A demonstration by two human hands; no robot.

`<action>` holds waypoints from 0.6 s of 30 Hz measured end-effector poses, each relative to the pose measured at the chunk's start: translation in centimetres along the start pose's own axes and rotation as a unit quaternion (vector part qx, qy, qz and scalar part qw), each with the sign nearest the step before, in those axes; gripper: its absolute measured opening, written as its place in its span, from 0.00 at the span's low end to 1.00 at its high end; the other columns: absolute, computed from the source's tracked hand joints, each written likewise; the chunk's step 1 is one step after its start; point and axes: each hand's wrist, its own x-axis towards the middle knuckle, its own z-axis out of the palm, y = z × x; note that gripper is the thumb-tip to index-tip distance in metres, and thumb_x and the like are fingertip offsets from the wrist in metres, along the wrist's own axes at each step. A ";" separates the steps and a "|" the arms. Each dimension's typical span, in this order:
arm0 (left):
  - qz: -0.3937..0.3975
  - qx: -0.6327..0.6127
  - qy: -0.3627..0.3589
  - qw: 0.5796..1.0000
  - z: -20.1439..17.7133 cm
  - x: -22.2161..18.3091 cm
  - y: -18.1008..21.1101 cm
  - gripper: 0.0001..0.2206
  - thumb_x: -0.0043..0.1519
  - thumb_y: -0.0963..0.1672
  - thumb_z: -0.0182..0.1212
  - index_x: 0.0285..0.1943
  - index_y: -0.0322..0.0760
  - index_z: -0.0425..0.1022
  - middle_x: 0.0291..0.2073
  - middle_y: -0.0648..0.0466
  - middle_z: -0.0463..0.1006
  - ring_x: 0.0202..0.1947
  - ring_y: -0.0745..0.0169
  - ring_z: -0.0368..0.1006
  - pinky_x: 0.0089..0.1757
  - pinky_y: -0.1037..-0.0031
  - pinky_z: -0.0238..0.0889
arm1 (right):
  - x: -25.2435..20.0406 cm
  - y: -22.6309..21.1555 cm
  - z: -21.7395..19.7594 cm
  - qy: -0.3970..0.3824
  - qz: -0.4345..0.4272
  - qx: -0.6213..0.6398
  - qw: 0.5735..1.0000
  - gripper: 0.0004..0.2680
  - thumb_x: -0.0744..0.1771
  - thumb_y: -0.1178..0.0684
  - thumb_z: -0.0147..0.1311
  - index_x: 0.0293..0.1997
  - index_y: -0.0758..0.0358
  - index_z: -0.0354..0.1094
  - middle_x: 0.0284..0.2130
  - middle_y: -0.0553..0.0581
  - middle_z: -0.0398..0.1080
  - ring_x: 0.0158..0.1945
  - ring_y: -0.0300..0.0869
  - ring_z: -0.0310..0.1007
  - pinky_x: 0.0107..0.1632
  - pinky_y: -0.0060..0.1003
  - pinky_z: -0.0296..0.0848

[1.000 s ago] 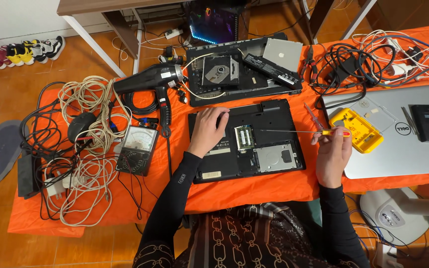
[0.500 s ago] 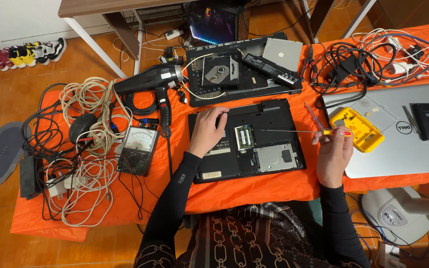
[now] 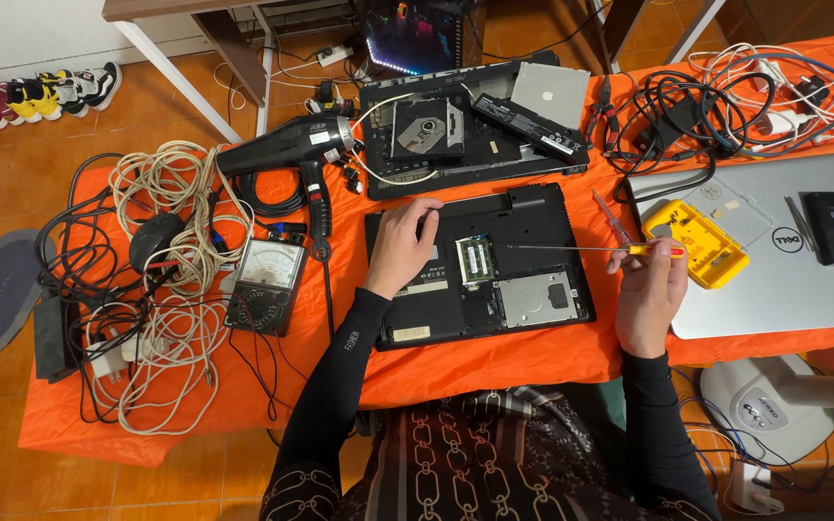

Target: Disassembling a laptop to inspect or replace internal components using a screwdriver.

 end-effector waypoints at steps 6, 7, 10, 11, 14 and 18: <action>-0.008 0.004 -0.006 1.000 -0.1 0.1 0.0 0.07 0.70 0.43 0.53 0.53 0.38 0.74 0.30 0.52 0.78 0.32 0.55 0.73 0.51 0.63 0.62 | 0.0 0.0 0.0 -0.001 0.000 -0.002 1.000 0.07 0.77 0.50 0.44 0.53 0.62 0.58 0.40 0.60 0.67 0.42 0.47 0.70 0.50 0.41 0.69; -0.008 0.004 -0.006 1.000 0.0 0.0 0.0 0.07 0.70 0.43 0.53 0.53 0.38 0.74 0.30 0.52 0.78 0.32 0.55 0.73 0.51 0.63 0.62 | 0.0 0.0 0.0 -0.001 0.001 -0.002 1.000 0.07 0.77 0.50 0.44 0.53 0.62 0.58 0.40 0.60 0.67 0.42 0.47 0.70 0.50 0.41 0.69; -0.005 0.003 -0.003 1.000 0.0 0.0 -0.1 0.07 0.70 0.43 0.53 0.53 0.38 0.74 0.29 0.53 0.77 0.32 0.55 0.73 0.51 0.63 0.62 | 0.1 0.1 0.0 -0.002 -0.003 0.005 1.000 0.07 0.77 0.50 0.44 0.53 0.63 0.58 0.41 0.58 0.66 0.41 0.47 0.70 0.49 0.41 0.69; -0.005 0.003 -0.003 1.000 0.1 0.0 0.0 0.07 0.70 0.42 0.53 0.52 0.38 0.73 0.29 0.53 0.77 0.32 0.55 0.73 0.51 0.63 0.62 | 0.0 0.1 0.0 -0.002 -0.004 0.004 1.000 0.07 0.77 0.50 0.44 0.53 0.63 0.58 0.41 0.58 0.66 0.41 0.47 0.70 0.49 0.41 0.68; -0.007 0.002 -0.004 1.000 0.1 0.0 -0.1 0.06 0.70 0.42 0.53 0.52 0.39 0.73 0.30 0.53 0.77 0.33 0.55 0.73 0.51 0.63 0.62 | 0.0 0.0 0.1 -0.004 -0.003 0.003 1.000 0.07 0.77 0.50 0.44 0.54 0.63 0.58 0.41 0.57 0.65 0.41 0.47 0.70 0.49 0.41 0.68; -0.001 -0.001 0.002 1.000 0.0 -0.1 -0.1 0.06 0.70 0.42 0.53 0.53 0.38 0.73 0.31 0.53 0.78 0.35 0.54 0.74 0.52 0.63 0.61 | 0.0 -0.1 0.2 -0.007 0.000 0.000 1.000 0.07 0.77 0.50 0.43 0.54 0.63 0.58 0.40 0.58 0.66 0.41 0.46 0.70 0.49 0.40 0.69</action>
